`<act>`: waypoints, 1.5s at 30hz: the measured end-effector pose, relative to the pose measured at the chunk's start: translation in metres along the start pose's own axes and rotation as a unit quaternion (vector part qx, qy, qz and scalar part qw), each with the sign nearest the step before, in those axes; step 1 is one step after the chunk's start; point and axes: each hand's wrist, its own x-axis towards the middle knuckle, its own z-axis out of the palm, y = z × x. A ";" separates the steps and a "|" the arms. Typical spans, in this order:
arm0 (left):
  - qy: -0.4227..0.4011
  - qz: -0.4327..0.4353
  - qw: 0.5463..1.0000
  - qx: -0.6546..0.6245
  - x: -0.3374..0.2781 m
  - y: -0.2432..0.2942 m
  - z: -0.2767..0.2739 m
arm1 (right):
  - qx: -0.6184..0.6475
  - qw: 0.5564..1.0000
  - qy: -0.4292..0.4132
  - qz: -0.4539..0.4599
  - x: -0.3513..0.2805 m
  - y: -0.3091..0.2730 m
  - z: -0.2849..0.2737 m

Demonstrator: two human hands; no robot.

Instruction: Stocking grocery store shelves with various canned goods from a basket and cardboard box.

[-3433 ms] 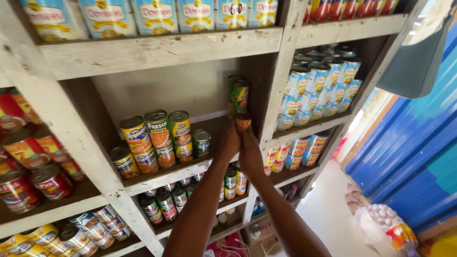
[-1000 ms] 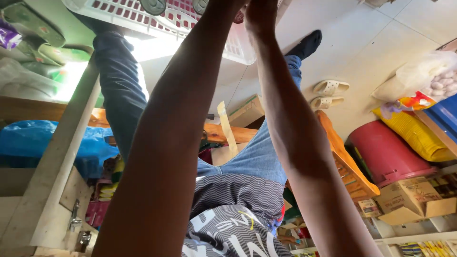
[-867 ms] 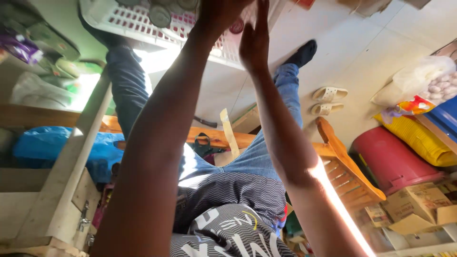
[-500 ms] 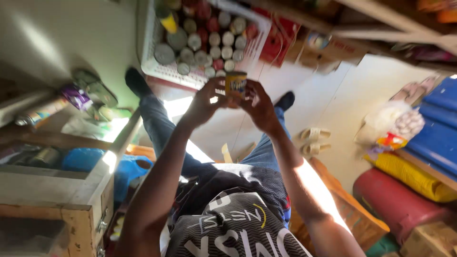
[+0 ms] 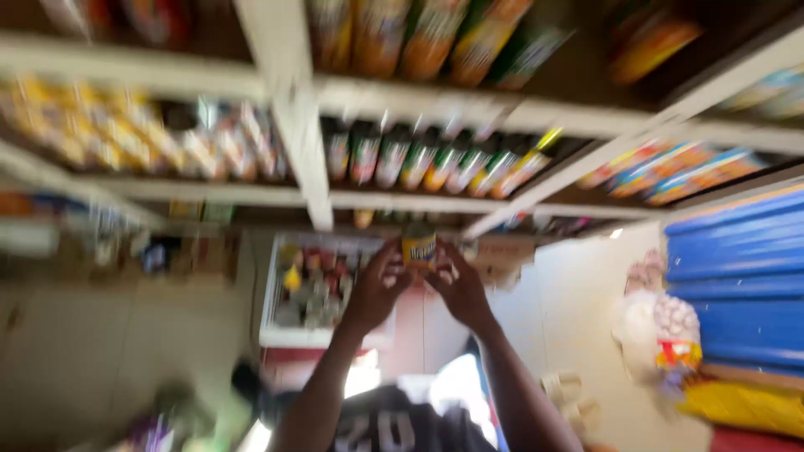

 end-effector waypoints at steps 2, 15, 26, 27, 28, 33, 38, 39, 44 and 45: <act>-0.009 0.047 0.999 0.021 0.021 0.022 0.016 | 0.043 0.999 0.026 -0.007 0.010 -0.022 -0.018; -0.054 0.208 0.974 0.065 0.144 0.203 0.126 | -0.102 0.945 0.235 -0.201 0.066 -0.153 -0.132; 0.055 0.295 0.945 0.127 0.269 0.257 0.180 | -0.241 0.841 0.378 -0.304 0.133 -0.222 -0.148; 0.051 0.299 0.944 0.128 0.281 0.252 0.185 | -0.239 0.838 0.383 -0.306 0.135 -0.217 -0.149; 0.017 0.294 0.953 0.070 0.292 0.248 0.189 | -0.248 0.833 0.384 -0.312 0.139 -0.213 -0.149; -0.025 0.287 0.957 -0.022 0.333 0.221 0.207 | -0.252 0.844 0.382 -0.281 0.148 -0.211 -0.149; -0.016 0.307 0.949 -0.072 0.351 0.202 0.217 | -0.325 0.840 0.386 -0.197 0.160 -0.209 -0.142; -0.014 0.307 0.949 -0.071 0.355 0.200 0.219 | -0.325 0.841 0.385 -0.197 0.160 -0.211 -0.140; -0.014 0.302 0.952 -0.054 0.357 0.202 0.222 | -0.313 0.822 0.397 -0.260 0.156 -0.223 -0.134; -0.014 0.300 0.952 -0.054 0.356 0.203 0.222 | -0.313 0.823 0.397 -0.258 0.157 -0.219 -0.135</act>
